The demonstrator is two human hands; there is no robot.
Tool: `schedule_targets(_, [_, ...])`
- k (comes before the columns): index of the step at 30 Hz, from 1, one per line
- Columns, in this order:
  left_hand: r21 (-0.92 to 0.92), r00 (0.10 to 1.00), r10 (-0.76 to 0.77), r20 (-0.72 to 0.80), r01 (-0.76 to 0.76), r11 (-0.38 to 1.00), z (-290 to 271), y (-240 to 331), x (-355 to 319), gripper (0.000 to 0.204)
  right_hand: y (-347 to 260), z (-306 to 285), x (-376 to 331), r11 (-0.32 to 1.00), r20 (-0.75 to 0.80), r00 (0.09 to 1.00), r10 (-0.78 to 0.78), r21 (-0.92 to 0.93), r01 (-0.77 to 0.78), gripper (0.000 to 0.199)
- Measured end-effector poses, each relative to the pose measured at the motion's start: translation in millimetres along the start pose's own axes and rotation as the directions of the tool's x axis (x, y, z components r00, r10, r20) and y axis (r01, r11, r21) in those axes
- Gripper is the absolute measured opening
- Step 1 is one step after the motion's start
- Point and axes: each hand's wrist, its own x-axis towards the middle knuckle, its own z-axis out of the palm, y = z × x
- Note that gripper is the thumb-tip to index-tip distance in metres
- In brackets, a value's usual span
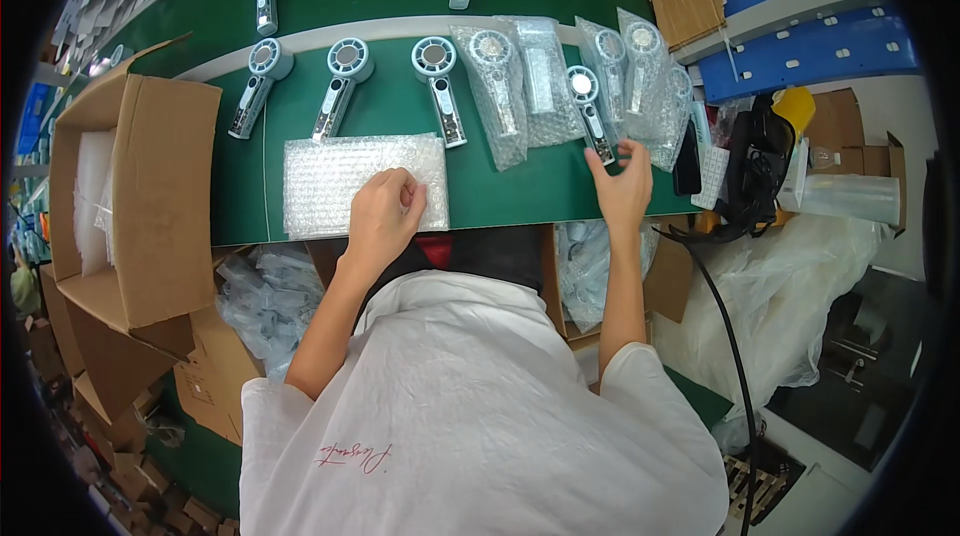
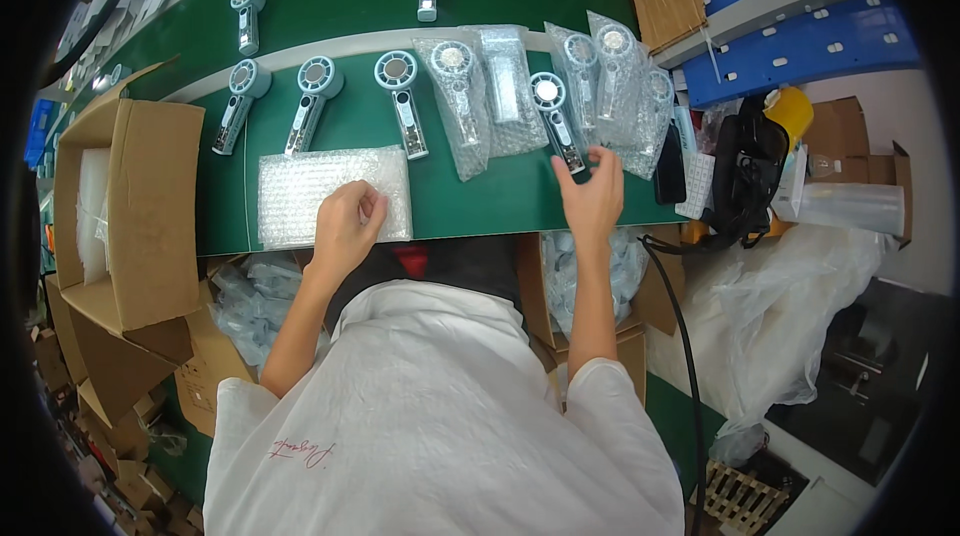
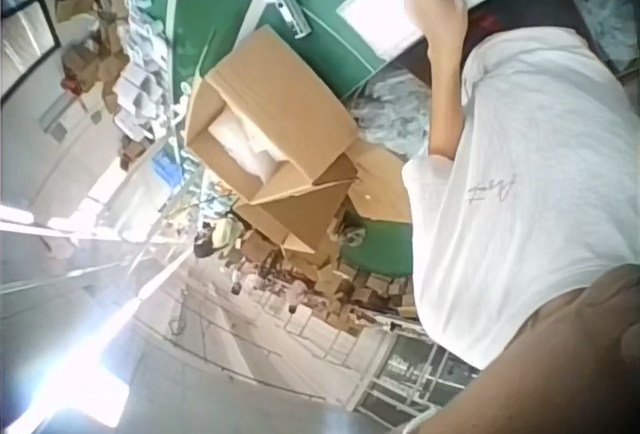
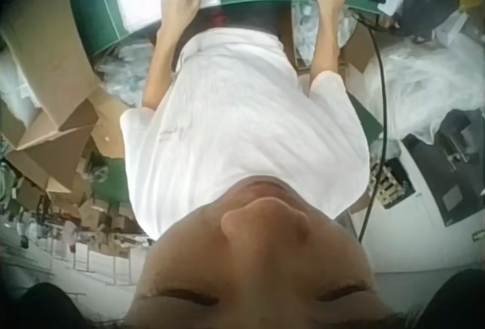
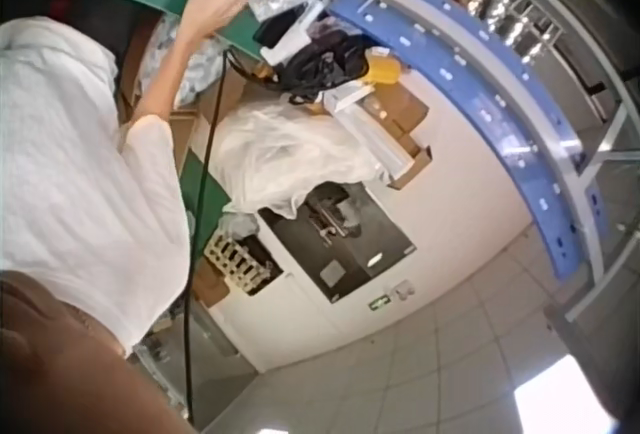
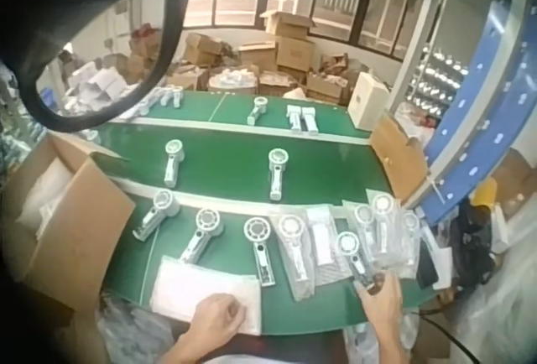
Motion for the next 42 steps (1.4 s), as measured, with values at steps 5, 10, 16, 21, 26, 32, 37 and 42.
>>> schedule_targets(5, [-0.056,0.999,-0.014,0.031,0.016,0.998,-5.2,-2.5,1.1,0.015,-3.5,-0.1,5.8,0.994,0.017,0.999,-0.038,-0.099,0.040,0.062])
schedule_targets(10, [-0.186,0.997,-0.064,0.050,0.072,0.980,-12.7,-1.8,-0.4,0.014,-3.6,-23.4,-15.6,0.728,0.184,0.928,0.323,0.579,-0.368,0.055])
schedule_targets(16, [-0.229,0.999,-0.047,0.006,0.047,0.972,-13.5,-6.1,-2.6,0.012,-38.2,-50.0,-68.3,0.082,0.474,0.880,0.042,0.876,-0.476,0.053])
schedule_targets(21, [-0.317,0.994,-0.098,0.039,0.106,0.943,-10.9,-15.1,0.5,0.013,-66.7,18.3,-98.6,0.349,0.439,0.872,-0.216,0.869,-0.351,0.053])
schedule_targets(26, [-0.576,0.982,-0.180,0.050,0.176,0.798,-3.0,-40.7,1.7,0.014,-76.6,46.2,-89.7,0.707,0.354,0.752,-0.555,0.678,0.202,0.051])
schedule_targets(32, [-0.730,0.962,-0.251,0.110,0.249,0.636,-18.1,-38.9,0.5,0.013,-90.1,29.2,-72.7,0.820,0.484,0.671,-0.561,0.436,0.371,0.050])
schedule_targets(37, [-0.258,0.988,0.134,-0.074,-0.148,0.955,-34.3,12.9,9.0,0.009,-126.7,-12.5,-67.8,0.776,0.526,0.624,-0.578,0.116,0.620,0.058])
schedule_targets(42, [0.071,0.895,0.435,-0.099,-0.430,0.900,-30.8,62.8,22.9,0.010,-151.1,-37.3,-42.2,0.753,0.458,0.630,-0.627,0.150,0.641,0.056])
